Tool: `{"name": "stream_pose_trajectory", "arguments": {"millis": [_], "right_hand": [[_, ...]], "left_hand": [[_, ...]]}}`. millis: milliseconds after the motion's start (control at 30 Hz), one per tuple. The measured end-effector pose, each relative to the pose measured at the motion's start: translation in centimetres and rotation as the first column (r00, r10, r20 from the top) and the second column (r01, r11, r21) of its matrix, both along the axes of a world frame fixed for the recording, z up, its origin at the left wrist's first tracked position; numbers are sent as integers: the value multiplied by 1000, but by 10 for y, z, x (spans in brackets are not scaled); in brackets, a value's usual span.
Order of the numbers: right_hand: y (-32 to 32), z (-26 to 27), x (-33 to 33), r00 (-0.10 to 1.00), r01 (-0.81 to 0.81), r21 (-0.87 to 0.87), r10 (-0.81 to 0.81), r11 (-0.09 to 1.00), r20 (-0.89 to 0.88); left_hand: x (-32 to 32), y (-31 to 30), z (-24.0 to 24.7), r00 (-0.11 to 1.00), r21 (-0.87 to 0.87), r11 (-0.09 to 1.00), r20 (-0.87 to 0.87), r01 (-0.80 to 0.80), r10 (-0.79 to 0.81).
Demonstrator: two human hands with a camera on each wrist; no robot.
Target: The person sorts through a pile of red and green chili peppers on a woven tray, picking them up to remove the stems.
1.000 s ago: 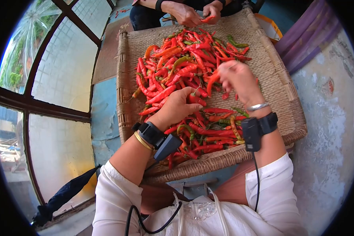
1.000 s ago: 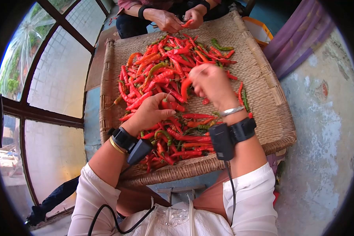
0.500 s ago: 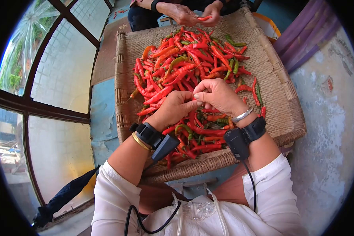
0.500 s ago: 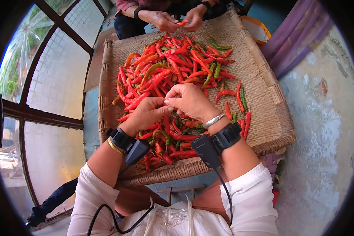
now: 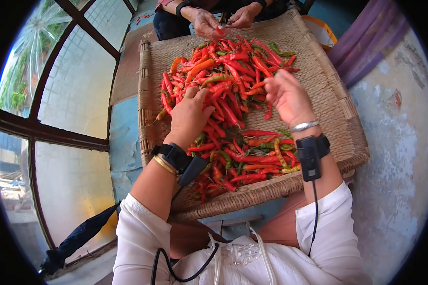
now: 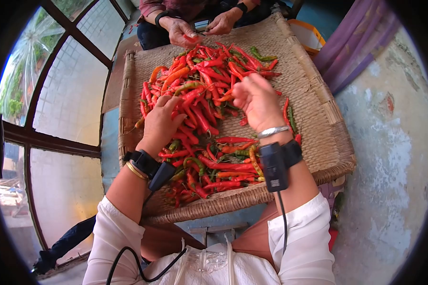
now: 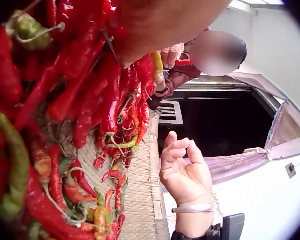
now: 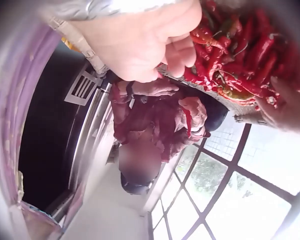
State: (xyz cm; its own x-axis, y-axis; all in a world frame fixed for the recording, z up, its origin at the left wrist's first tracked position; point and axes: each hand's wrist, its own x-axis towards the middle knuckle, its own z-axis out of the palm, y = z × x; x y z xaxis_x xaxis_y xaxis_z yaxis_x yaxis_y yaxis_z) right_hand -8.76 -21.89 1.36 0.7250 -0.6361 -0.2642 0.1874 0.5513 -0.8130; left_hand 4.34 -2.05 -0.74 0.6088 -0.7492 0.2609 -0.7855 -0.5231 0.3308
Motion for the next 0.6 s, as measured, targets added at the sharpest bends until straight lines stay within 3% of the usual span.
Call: {"name": "stream_pose_trajectory", "arguments": {"millis": [67,100,167,233,300,333,400,433,500,600], "right_hand": [[5,-4,2,963,-268,-26,267,963,-30],[10,-3,3,962,-271,-26,270,962,-30],[21,0,4,865,-494,-115,472,862,-172],[28,-1,5,840,-520,-128,479,844,-255],[33,-7,7,804,-545,-149,463,825,-373],[36,-8,7,804,-545,-149,463,825,-373],[40,-9,7,770,-580,-136,485,803,-415],[41,-11,8,764,-591,-133,500,795,-408],[43,-5,7,769,-588,-148,493,795,-407],[43,-8,8,793,-560,-180,459,809,-402]], "left_hand": [[0,0,4,1000,37,999,-13,2,-2],[1,0,5,1000,76,997,-27,3,-1],[5,1,2,998,39,999,-64,14,-11],[6,1,1,994,-2,1000,-102,25,-25],[3,-2,3,948,-149,987,-302,53,-96],[0,-3,5,948,-149,987,-302,53,-96],[-10,-3,12,824,-247,968,-536,56,-184],[-12,-4,11,823,-246,968,-537,57,-185],[-16,-4,10,717,-240,966,-657,90,-230],[-24,-5,17,694,-199,974,-688,105,-215]]}}
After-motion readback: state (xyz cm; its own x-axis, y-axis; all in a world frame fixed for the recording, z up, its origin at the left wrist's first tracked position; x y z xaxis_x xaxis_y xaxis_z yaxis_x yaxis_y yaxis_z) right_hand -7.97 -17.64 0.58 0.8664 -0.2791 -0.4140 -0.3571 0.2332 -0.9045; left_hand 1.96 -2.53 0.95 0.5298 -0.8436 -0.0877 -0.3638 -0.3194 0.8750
